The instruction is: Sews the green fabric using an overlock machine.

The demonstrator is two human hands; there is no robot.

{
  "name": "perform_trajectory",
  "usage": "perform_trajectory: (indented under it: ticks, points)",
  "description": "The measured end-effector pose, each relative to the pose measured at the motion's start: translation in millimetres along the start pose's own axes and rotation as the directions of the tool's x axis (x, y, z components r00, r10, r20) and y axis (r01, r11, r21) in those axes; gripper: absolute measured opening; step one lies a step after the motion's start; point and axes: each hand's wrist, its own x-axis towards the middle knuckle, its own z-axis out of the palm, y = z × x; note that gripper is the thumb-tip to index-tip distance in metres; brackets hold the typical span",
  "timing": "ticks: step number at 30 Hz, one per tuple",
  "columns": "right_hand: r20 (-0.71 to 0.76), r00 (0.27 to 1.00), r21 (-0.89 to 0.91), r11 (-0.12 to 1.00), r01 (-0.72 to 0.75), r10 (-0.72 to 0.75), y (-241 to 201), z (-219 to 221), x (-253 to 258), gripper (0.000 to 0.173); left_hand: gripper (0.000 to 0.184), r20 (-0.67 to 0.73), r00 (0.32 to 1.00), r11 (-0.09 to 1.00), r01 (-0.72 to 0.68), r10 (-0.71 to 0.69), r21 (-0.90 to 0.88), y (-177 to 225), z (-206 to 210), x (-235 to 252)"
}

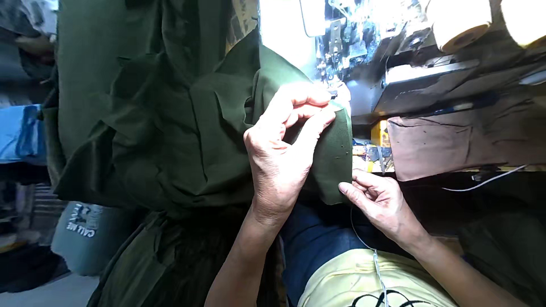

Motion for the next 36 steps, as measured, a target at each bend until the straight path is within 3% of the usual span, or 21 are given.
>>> perform_trajectory:
  ticks: [9, 12, 14, 17, 20, 23, 28, 31, 34, 36]
  points:
    - [0.020, 0.999, 0.059, 0.998, -0.028, 0.027, 0, 2, -3, 0.016, 0.018, -0.016, 1.000, 0.986, -0.008, 0.011, 0.166, 1, 6, 5]
    - [0.026, 0.998, 0.091, 0.995, -0.051, 0.049, 0, 2, -1, 0.017, 0.015, -0.051, 0.997, 0.954, -0.044, 0.062, 0.298, -2, 11, 4]
    - [0.033, 0.999, 0.088, 0.995, -0.037, 0.035, 1, 2, -1, 0.018, 0.011, -0.066, 0.983, 0.892, -0.125, 0.169, 0.434, -5, 16, 0]
    - [0.056, 0.998, 0.047, 0.999, -0.012, 0.009, -1, -1, -3, 0.020, 0.019, 0.010, 0.949, 0.681, -0.235, 0.316, 0.693, -7, 20, -20]
    - [0.062, 0.997, 0.019, 0.999, 0.033, -0.034, -15, -5, -7, 0.021, 0.030, 0.064, 0.964, 0.582, -0.207, 0.257, 0.787, -10, 28, -42]
    - [0.051, 0.998, -0.002, 1.000, 0.024, -0.024, -25, -5, 3, 0.019, 0.038, 0.098, 0.978, 0.670, -0.199, 0.186, 0.715, -15, 26, -33]
    - [0.050, 0.998, 0.178, 0.983, -0.046, 0.037, -38, 6, 16, 0.012, 0.032, 0.176, 0.984, 0.827, -0.120, 0.026, 0.549, -12, 0, 6]
    - [-0.013, 0.997, 0.324, 0.944, -0.063, 0.071, -44, 12, 32, 0.012, 0.021, 0.228, 0.973, 0.804, -0.168, 0.042, 0.570, -20, -9, 40]
    - [-0.050, 0.992, 0.400, 0.913, -0.083, 0.112, -48, 15, 47, 0.013, 0.032, 0.215, 0.976, 0.772, -0.157, 0.028, 0.615, -29, -10, 66]
    - [-0.066, 0.991, 0.437, 0.896, -0.075, 0.115, -49, 15, 50, 0.014, 0.030, 0.148, 0.985, 0.775, -0.161, 0.088, 0.611, -32, -9, 67]
